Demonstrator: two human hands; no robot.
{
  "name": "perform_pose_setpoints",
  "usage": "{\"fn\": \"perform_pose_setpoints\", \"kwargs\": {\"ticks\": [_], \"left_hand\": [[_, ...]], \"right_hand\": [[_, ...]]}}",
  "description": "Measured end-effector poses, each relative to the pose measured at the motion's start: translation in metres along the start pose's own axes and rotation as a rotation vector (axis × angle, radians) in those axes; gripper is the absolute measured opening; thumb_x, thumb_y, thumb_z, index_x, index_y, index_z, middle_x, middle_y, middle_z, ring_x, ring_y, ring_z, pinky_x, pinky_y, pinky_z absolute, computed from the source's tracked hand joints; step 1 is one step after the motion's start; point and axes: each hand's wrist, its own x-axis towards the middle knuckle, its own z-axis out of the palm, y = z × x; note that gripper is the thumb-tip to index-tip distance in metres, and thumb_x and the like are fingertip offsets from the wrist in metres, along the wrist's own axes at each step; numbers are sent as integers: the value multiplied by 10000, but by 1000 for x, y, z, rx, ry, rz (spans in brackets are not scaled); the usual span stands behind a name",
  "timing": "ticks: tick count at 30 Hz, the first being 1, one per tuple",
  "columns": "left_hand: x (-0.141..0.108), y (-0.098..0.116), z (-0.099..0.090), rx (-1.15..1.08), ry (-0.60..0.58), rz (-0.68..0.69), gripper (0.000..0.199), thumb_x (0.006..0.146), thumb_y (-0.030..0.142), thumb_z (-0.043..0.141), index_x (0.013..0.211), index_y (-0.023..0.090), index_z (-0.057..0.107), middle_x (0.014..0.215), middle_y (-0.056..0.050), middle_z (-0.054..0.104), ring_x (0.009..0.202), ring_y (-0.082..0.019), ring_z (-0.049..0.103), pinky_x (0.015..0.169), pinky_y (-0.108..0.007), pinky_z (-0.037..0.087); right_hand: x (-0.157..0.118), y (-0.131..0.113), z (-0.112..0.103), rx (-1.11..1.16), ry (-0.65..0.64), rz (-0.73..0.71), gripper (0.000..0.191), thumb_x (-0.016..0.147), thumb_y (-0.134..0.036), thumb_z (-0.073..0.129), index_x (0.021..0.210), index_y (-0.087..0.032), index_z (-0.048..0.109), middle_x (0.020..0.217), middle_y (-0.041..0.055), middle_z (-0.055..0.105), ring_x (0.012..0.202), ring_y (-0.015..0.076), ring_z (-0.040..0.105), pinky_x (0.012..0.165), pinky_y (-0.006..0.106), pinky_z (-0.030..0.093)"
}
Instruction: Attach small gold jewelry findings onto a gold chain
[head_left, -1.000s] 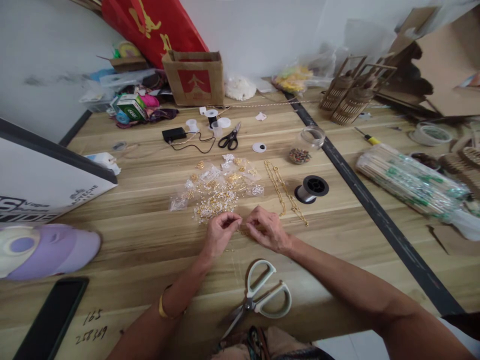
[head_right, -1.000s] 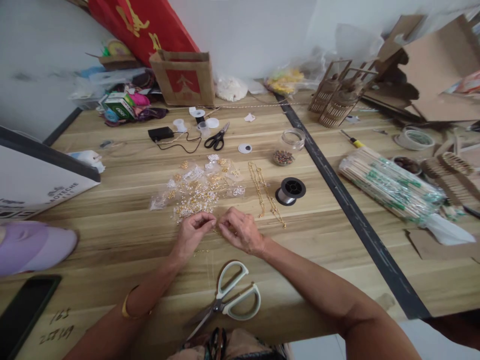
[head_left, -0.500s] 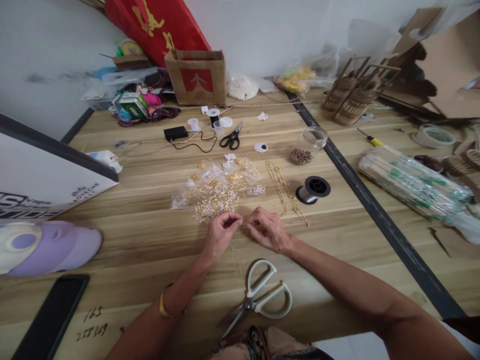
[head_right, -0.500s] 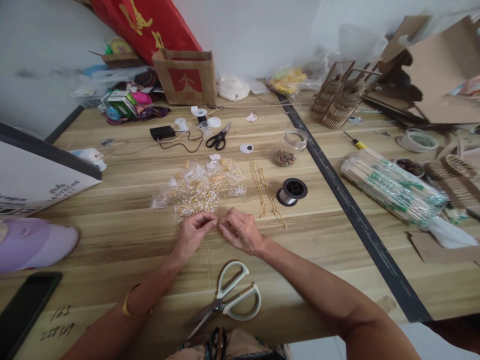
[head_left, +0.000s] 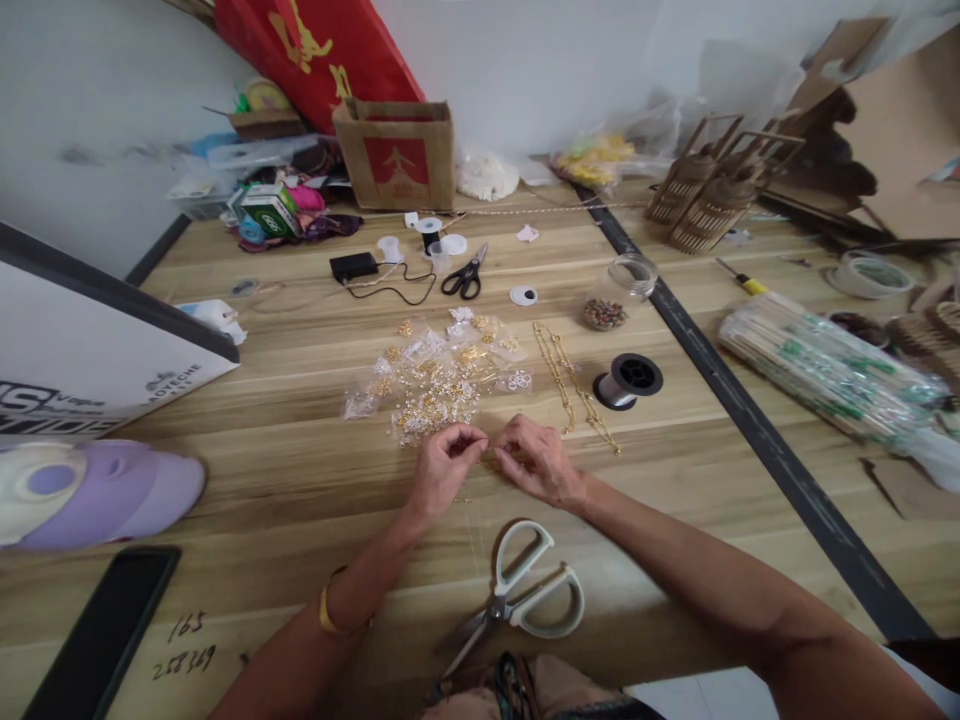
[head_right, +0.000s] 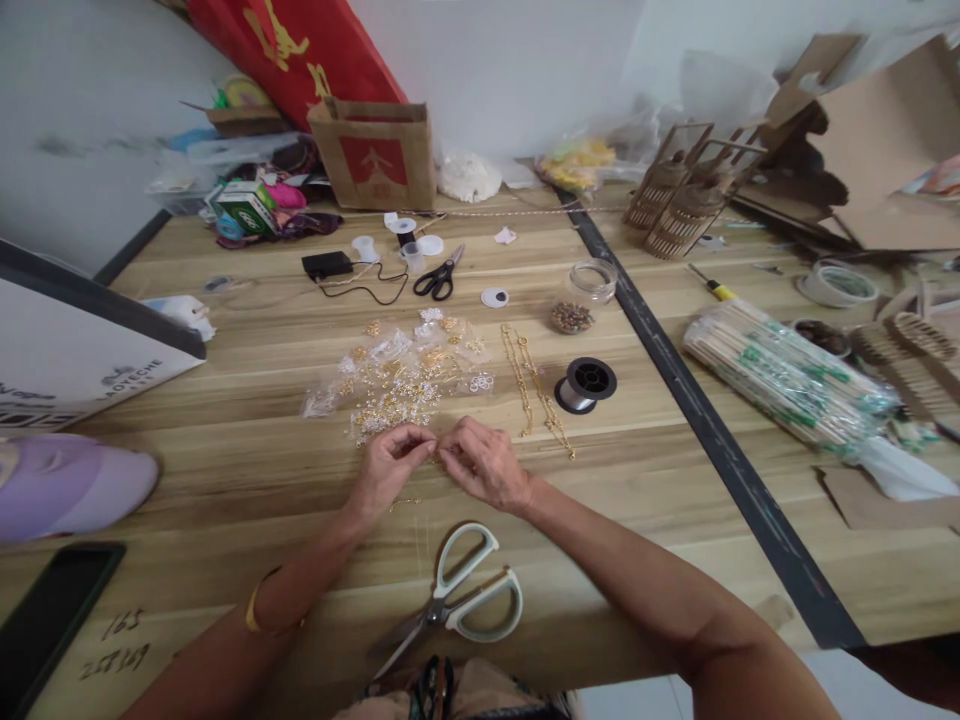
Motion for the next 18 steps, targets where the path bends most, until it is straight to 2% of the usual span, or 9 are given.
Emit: {"fn": "perform_pose_setpoints", "kwargs": {"ticks": [18], "left_hand": [[-1, 2, 0, 18, 5, 22, 70, 683, 204, 630, 646, 147, 647, 631, -3, 642, 601, -123, 561, 600, -218, 458]], "right_hand": [[0, 0, 0, -8, -3, 9, 35, 880, -178, 503, 850, -195, 497, 744, 26, 553, 659, 137, 526, 577, 247, 414]]}}
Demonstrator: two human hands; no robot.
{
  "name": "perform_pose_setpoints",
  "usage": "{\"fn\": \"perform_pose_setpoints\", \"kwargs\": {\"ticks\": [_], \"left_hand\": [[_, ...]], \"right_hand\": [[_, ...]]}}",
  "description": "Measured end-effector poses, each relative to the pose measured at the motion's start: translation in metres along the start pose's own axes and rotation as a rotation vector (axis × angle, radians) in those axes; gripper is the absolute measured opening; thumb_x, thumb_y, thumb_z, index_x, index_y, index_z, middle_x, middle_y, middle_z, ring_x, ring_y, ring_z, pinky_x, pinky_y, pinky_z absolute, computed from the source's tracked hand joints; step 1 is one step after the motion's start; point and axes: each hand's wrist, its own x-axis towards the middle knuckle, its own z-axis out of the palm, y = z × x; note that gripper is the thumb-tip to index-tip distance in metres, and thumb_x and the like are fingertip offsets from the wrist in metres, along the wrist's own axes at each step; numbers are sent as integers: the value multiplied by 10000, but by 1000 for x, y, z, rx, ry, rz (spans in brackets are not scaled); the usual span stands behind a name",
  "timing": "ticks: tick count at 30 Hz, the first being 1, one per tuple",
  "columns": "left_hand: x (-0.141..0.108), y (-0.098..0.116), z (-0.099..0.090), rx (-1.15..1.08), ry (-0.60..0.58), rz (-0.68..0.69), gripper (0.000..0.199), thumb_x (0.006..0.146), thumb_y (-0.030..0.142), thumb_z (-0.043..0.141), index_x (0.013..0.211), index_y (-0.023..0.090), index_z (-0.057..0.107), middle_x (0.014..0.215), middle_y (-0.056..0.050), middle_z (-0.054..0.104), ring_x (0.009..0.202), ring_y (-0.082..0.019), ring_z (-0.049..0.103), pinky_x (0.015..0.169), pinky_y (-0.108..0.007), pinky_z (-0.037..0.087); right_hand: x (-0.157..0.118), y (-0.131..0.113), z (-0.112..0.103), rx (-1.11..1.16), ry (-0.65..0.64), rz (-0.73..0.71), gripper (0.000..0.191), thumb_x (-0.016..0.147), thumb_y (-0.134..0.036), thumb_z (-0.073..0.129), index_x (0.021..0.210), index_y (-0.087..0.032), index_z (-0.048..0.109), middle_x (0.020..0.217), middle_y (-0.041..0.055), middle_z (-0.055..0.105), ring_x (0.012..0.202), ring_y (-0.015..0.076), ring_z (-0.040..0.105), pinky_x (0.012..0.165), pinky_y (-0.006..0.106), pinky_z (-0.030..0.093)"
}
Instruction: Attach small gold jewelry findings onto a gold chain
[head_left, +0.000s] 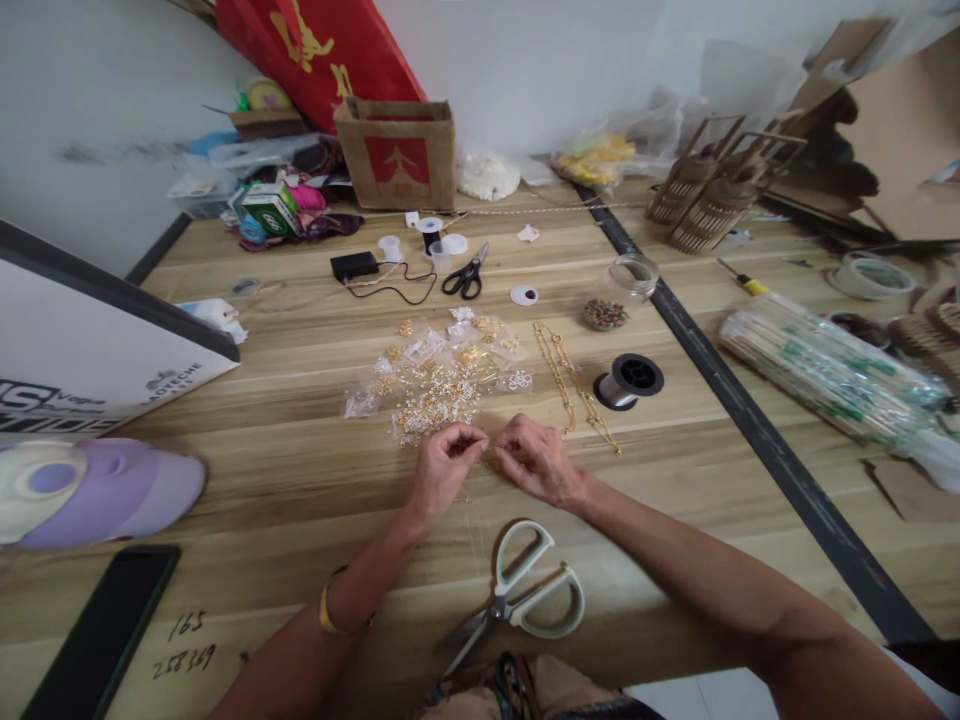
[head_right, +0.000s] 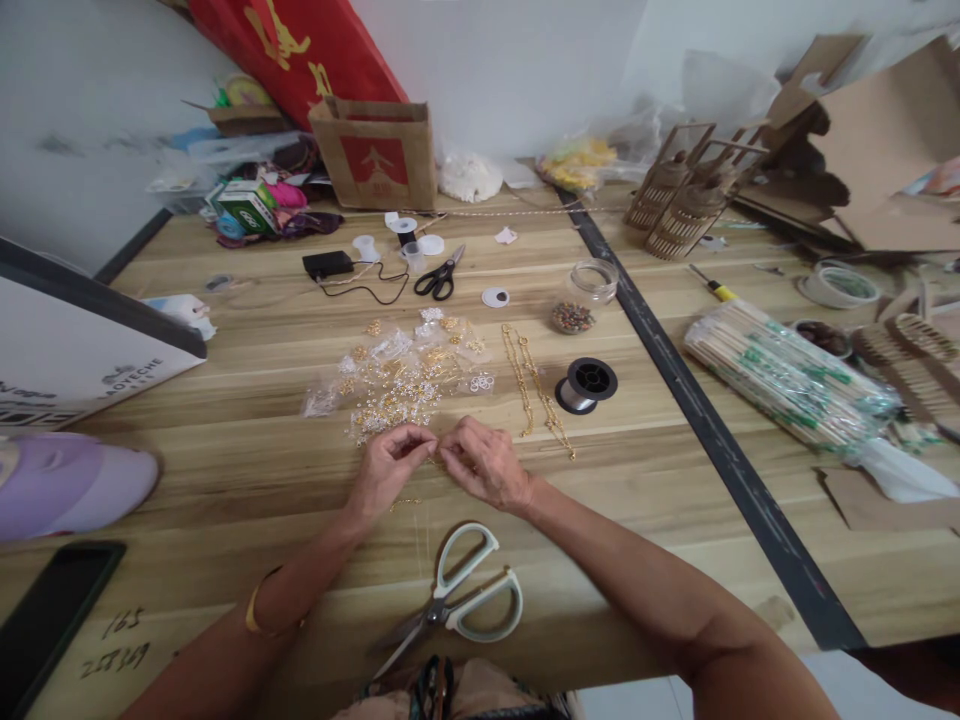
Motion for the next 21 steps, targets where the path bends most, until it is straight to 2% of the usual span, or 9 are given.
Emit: {"fn": "perform_pose_setpoints", "kwargs": {"ticks": [21], "left_hand": [[-3, -2, 1, -8, -1, 21, 52, 700, 186, 624, 668, 148, 640, 657, -4, 642, 618, -119, 566, 607, -212, 459]], "right_hand": [[2, -1, -1, 2, 5, 26, 56, 889, -169, 487, 840, -190, 503, 727, 22, 540, 653, 132, 512, 575, 247, 413]]}}
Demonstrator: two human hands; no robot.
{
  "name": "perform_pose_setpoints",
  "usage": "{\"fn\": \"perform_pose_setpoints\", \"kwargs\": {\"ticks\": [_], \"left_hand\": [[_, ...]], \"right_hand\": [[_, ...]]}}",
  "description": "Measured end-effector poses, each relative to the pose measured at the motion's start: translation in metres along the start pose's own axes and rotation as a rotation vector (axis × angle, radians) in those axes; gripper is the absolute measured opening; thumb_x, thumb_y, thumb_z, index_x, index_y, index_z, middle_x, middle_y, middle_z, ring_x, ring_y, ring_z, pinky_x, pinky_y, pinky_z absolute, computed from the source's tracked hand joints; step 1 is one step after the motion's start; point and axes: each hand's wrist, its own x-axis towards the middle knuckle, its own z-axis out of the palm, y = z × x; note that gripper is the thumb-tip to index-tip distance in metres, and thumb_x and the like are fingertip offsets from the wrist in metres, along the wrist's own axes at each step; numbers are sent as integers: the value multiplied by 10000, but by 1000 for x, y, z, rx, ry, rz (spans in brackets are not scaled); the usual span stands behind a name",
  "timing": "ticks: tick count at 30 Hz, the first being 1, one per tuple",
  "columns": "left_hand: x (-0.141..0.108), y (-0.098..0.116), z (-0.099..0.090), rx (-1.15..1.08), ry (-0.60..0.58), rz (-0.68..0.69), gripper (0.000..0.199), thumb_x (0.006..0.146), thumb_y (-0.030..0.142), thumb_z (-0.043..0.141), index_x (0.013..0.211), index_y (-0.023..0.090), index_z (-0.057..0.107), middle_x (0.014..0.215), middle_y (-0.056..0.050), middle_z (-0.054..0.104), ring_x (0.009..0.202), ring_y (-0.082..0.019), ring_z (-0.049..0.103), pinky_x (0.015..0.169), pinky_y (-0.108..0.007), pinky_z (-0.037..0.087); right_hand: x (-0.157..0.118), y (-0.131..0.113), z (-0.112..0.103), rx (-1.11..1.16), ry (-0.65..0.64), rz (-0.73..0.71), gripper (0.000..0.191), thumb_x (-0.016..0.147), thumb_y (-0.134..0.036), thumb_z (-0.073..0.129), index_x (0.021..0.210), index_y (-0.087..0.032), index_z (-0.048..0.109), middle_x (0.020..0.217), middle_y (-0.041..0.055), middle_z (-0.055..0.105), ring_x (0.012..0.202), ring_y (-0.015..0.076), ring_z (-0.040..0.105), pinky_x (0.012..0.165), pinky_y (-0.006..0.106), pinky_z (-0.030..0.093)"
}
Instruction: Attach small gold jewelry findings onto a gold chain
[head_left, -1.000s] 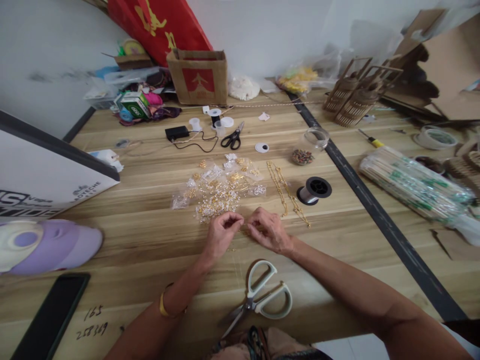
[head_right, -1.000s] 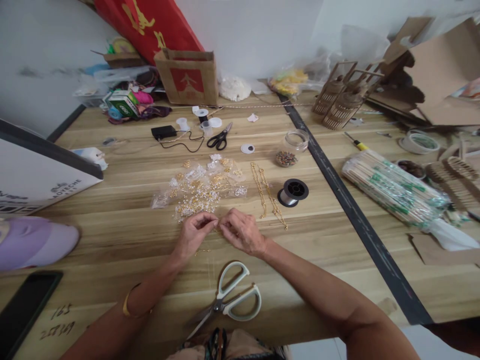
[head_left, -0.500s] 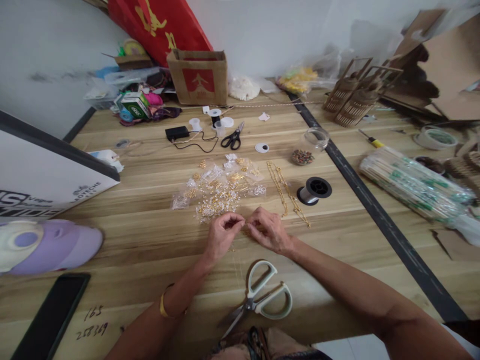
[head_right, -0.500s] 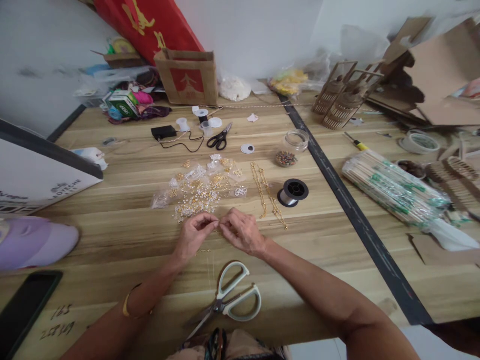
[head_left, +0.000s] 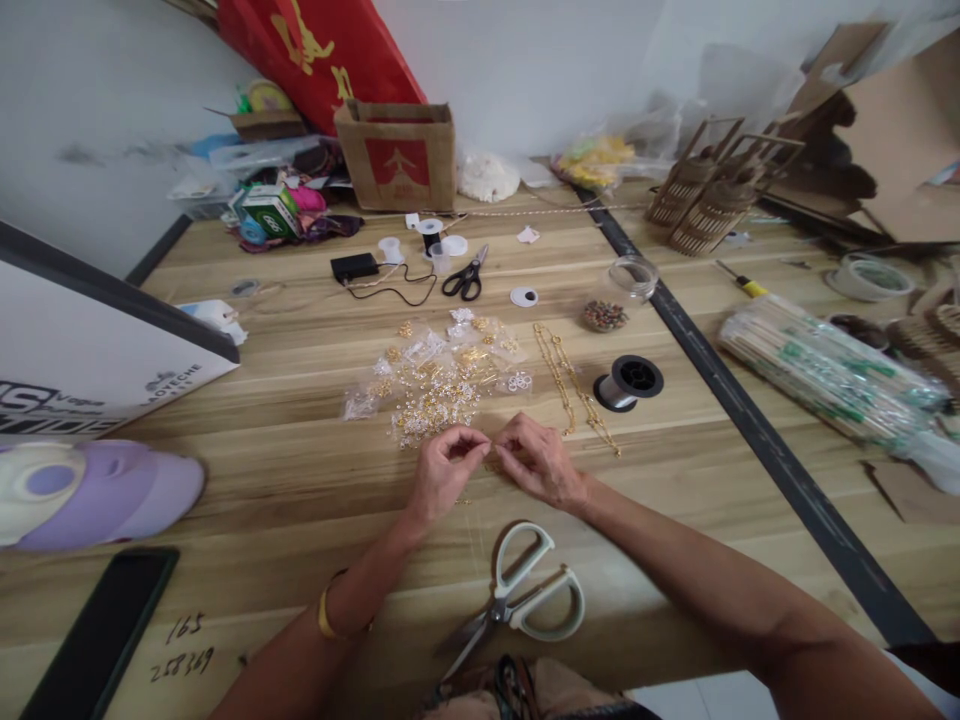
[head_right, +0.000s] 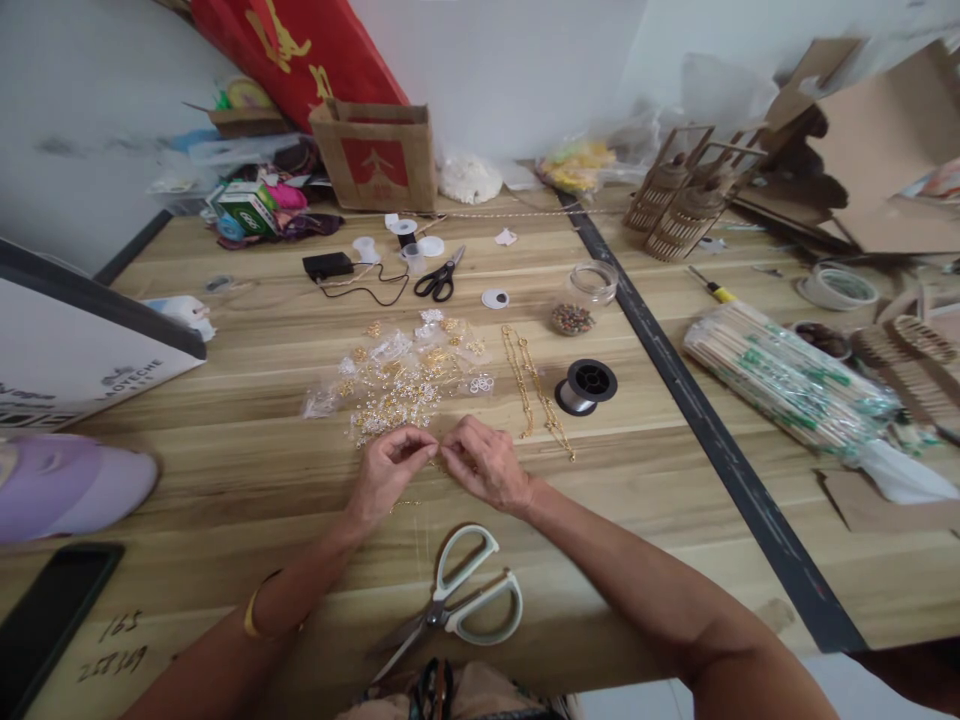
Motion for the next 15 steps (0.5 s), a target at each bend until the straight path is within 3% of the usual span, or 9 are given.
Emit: {"fn": "perform_pose_setpoints", "kwargs": {"ticks": [15], "left_hand": [[1, -2, -1, 27, 40, 24, 36, 700, 164, 611, 673, 154, 635, 659, -3, 634, 625, -123, 564, 606, -214, 444]], "right_hand": [[-4, 1, 0, -67, 16, -75, 20, 888, -177, 497, 882, -196, 499, 753, 36, 563, 674, 149, 540, 579, 256, 428]]}}
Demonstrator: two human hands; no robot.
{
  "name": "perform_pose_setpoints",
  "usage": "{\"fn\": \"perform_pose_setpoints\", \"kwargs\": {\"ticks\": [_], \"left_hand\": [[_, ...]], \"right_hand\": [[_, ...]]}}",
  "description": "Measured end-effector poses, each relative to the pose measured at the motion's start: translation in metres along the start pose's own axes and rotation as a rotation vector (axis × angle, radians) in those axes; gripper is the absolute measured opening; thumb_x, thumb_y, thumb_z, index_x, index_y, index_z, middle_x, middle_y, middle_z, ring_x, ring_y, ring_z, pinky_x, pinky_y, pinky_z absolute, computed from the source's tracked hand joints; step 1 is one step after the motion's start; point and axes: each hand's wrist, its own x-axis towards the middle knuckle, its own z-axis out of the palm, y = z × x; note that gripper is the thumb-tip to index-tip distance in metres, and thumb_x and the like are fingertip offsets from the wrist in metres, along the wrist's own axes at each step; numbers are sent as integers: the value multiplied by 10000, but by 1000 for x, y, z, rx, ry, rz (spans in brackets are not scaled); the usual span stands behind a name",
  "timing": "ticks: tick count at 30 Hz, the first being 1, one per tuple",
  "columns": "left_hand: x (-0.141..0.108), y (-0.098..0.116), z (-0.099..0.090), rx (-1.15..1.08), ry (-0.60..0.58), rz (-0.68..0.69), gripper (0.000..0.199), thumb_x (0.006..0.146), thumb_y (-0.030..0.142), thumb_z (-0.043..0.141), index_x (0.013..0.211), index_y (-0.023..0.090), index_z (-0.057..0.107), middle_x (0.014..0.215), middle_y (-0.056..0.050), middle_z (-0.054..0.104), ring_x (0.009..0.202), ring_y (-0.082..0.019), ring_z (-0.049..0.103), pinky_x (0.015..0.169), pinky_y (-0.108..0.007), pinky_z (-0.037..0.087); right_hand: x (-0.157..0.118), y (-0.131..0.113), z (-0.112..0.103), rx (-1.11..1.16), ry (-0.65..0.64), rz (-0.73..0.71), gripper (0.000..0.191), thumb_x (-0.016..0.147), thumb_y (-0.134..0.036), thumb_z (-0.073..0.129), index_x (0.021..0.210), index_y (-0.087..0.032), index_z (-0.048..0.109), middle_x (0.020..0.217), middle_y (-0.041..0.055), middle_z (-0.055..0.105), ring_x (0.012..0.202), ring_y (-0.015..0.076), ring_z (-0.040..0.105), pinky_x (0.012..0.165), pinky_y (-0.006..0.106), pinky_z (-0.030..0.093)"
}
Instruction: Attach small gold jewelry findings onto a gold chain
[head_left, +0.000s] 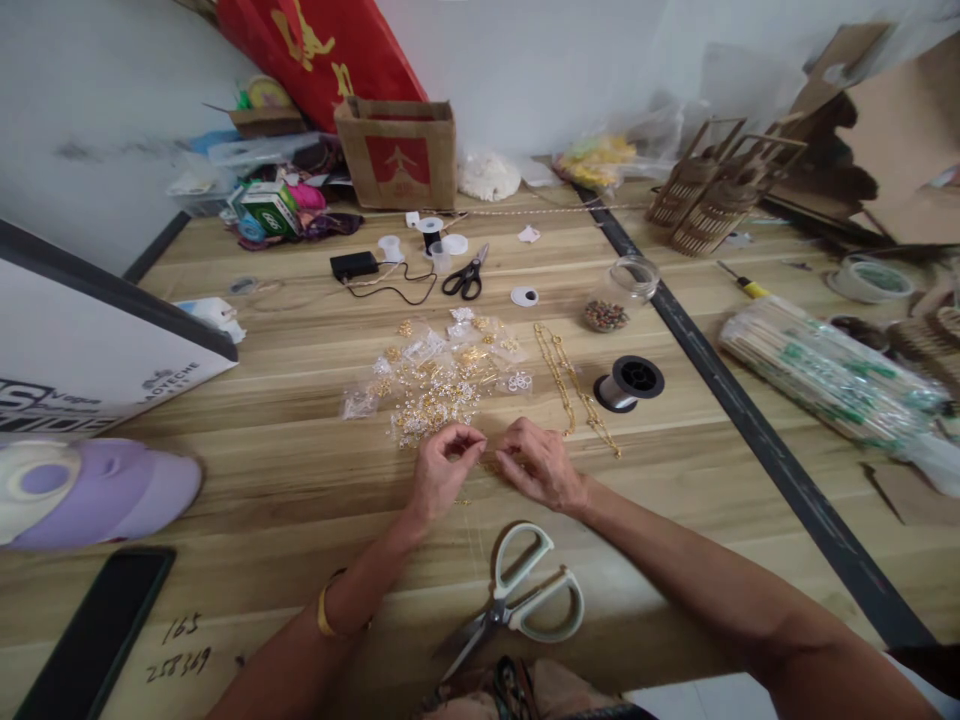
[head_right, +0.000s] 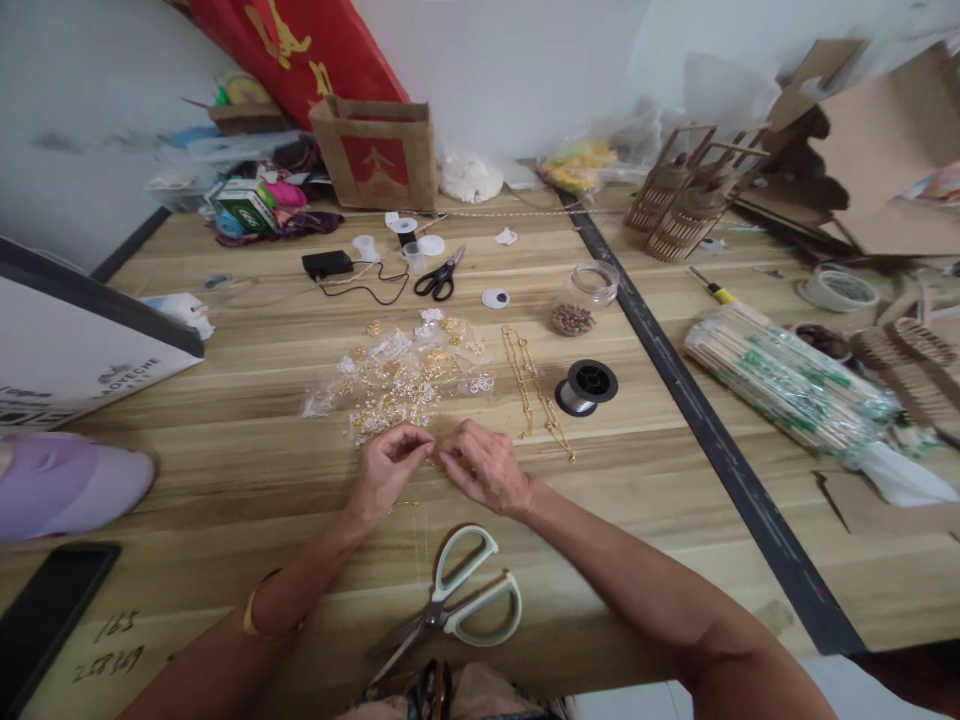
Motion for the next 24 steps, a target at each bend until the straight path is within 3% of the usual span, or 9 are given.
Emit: {"fn": "perform_pose_setpoints", "kwargs": {"ticks": [7, 24], "left_hand": [[-2, -3, 1, 75, 24, 94, 61, 720, 157, 587, 677, 161, 630, 687, -15, 631, 667, -139, 574, 628, -228, 448], [-3, 1, 1, 89, 6, 133, 71, 720, 135, 592, 665, 163, 626, 684, -14, 624, 666, -140, 568, 632, -231, 443]], "right_hand": [[-1, -2, -1, -87, -21, -113, 118, 882, -157, 510, 993, -197, 505, 820, 52, 617, 736, 160, 582, 619, 263, 455], [0, -1, -1, -101, -5, -121, 106, 865, -131, 534, 948, -186, 495, 779, 50, 600, 696, 154, 563, 588, 253, 445]]}}
